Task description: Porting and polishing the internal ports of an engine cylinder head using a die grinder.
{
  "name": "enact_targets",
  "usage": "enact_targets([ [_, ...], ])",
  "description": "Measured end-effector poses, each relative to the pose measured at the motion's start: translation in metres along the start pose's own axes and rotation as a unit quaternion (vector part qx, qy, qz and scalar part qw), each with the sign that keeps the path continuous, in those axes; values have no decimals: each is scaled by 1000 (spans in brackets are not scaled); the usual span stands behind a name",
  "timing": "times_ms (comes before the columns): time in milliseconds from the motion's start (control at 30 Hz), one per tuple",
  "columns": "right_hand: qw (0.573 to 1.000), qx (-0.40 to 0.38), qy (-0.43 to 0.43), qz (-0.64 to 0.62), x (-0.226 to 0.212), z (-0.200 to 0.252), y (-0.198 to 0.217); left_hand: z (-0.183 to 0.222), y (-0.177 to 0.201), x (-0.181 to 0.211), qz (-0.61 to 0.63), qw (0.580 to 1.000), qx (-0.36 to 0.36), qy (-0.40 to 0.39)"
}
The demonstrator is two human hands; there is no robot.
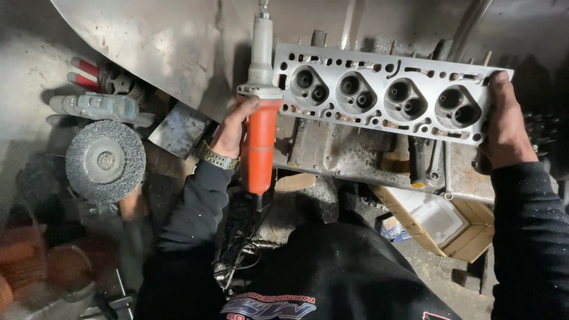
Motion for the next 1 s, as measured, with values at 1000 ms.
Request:
enact_targets([
  [1000,515,-63,818,249,-53,128,-203,178,4,-22,40,981,26,188],
])
Point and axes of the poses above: each hand's wrist, its own z-axis away from the middle knuckle, its own y-axis out of the back of the hand, x = y × z, the point moved 4 cm from there along -z, towards the middle knuckle, and after that the axes turned 12 degrees about x, right-handed, at the moved point
